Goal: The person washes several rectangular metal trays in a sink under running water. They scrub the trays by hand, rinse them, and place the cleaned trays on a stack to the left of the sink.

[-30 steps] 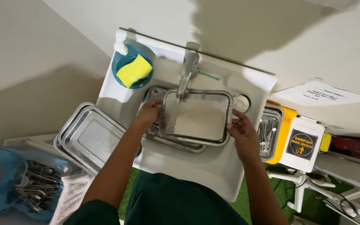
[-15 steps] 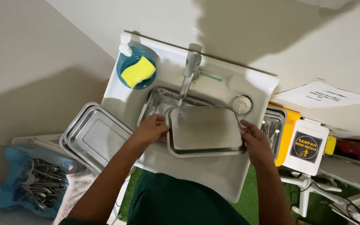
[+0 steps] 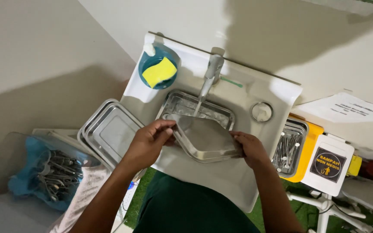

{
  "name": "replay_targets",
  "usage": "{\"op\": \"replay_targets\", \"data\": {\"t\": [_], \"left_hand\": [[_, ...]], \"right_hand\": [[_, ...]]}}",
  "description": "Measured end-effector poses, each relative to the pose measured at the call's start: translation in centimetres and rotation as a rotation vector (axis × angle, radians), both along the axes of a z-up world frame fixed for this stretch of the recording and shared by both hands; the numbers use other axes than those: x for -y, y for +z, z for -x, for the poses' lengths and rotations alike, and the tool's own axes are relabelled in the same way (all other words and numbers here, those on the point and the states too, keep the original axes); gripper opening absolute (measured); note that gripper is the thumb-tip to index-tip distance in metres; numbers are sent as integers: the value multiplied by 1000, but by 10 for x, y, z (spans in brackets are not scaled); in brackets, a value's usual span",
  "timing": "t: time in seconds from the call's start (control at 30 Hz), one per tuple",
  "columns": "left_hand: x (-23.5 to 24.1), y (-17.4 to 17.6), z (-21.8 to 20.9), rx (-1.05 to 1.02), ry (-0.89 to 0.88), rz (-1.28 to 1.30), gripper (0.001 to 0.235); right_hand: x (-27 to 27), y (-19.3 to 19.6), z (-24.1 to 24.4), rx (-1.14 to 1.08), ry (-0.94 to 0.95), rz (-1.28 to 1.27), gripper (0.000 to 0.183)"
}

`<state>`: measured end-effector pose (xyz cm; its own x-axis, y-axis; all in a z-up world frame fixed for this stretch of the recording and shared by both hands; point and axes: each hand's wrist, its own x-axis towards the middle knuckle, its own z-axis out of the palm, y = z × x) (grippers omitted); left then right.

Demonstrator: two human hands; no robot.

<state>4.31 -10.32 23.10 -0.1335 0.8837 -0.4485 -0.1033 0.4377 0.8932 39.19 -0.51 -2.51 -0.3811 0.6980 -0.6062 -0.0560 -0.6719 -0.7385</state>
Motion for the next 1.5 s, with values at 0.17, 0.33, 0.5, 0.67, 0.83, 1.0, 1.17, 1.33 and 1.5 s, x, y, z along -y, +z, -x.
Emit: {"op": "replay_targets", "data": {"t": [0.17,0.33,0.5,0.67,0.83,1.0,1.17,1.33,1.5], "left_hand": [[1,38,-4,-370,-118,-110,28],[6,50,-2,-979,-131,-356,24],[11,74,8,-1274,-38,-775,25],[22,88,25,-1251,14,-816,22],[37,95,40,-1370,94,-771,19],[49,91,45,-1315,167,-625,14],[48,84,44,-1352,172,-593,15],[51,81,50,-1352,184,-621,15],[65,85,76,-1457,270,-513,16]], "right_hand": [[-10,111,33,75,-1,115,36],[-13,104,29,83,71,31,38],[-15,134,36,-56,90,9,40],[-14,167,66,-118,182,-19,53],[-11,174,84,-337,266,-39,58],[-11,168,86,-320,166,-24,58],[-17,161,78,-347,222,-185,72],[-20,121,77,-418,263,-214,77],[-13,122,91,101,288,-262,55]]}}
